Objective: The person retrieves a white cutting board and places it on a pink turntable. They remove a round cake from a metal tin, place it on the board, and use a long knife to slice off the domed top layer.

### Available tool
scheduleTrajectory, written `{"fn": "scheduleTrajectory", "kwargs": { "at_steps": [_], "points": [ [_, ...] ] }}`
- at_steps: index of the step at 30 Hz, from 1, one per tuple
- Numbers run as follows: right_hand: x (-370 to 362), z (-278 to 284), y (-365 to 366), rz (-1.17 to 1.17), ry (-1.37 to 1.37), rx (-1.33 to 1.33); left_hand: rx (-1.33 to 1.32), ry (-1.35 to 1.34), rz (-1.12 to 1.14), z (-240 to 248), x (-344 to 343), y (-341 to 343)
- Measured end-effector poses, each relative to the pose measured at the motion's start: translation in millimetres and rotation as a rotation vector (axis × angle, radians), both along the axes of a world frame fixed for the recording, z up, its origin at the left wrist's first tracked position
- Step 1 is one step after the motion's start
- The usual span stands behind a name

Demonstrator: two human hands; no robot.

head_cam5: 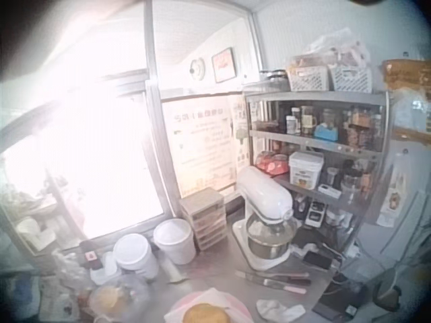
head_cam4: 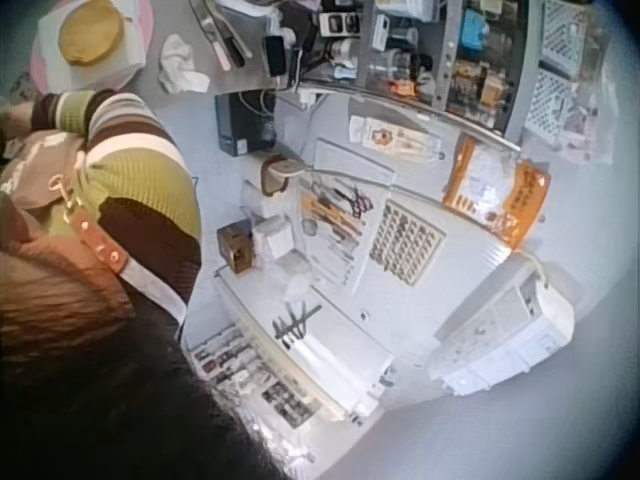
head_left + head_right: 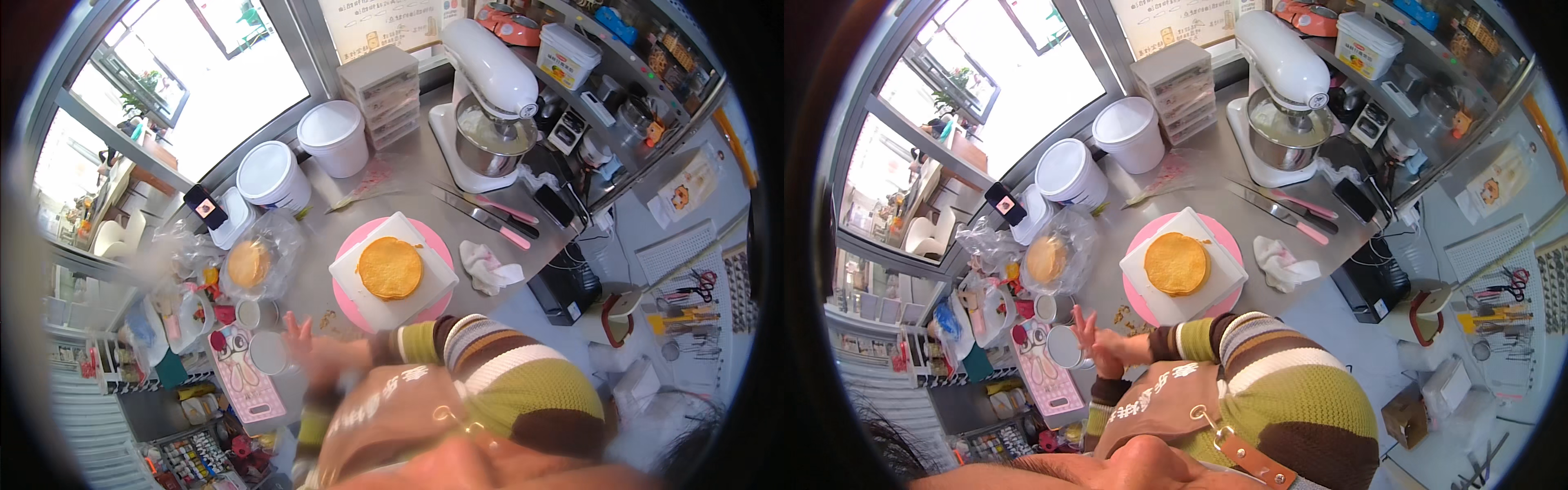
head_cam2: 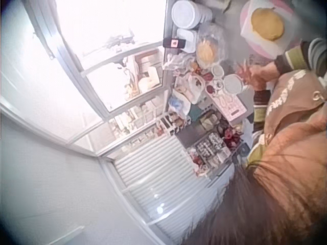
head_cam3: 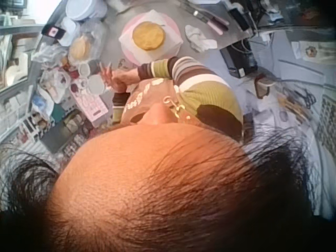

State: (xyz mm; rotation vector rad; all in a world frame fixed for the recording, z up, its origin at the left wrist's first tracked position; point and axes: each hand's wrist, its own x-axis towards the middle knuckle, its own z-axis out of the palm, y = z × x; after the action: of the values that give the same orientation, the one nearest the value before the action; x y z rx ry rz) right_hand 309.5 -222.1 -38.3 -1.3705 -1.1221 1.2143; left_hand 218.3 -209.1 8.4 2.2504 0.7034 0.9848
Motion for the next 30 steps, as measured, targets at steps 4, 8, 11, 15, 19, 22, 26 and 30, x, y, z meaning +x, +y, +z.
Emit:
{"fn": "scheduleTrajectory", "kwargs": {
  "at_steps": [4,8,11,15,19,22,26,30],
  "points": [
    [-6.7,58.2,-19.8,0.127,0.11,0.593,-1.172,-0.634,-0.44,-1.7,-3.7,14.4],
    [35.2,95.0,-26.1,-0.045,-0.553,0.678,-1.347,-0.837,-0.658,45.5,12.3,9.8],
    [92.0,114.5,-38.5,-0.27,-0.573,0.651,-1.244,-0.966,-0.53,96.4,39.2,-10.9],
    [196.5,112.6,-108.1,-0.495,-0.444,0.687,-0.151,0.066,-0.454,115.5,90.0,-12.0],
    [317.2,52.5,-204.9,-0.862,-0.64,0.293,0.116,0.322,-0.481,73.2,158.2,-31.0],
    [391.8,-16.1,-295.2,-0.782,-0.95,-0.134,0.236,0.432,-0.452,43.4,190.9,-35.0],
    [444.9,-94.4,-358.8,-0.504,-1.134,-0.511,0.285,0.669,-0.407,23.5,203.3,-30.9],
    [467.3,-128.6,-370.3,-0.438,-1.285,-0.382,0.206,0.846,-0.353,14.3,201.5,-35.9]
  ]
}}
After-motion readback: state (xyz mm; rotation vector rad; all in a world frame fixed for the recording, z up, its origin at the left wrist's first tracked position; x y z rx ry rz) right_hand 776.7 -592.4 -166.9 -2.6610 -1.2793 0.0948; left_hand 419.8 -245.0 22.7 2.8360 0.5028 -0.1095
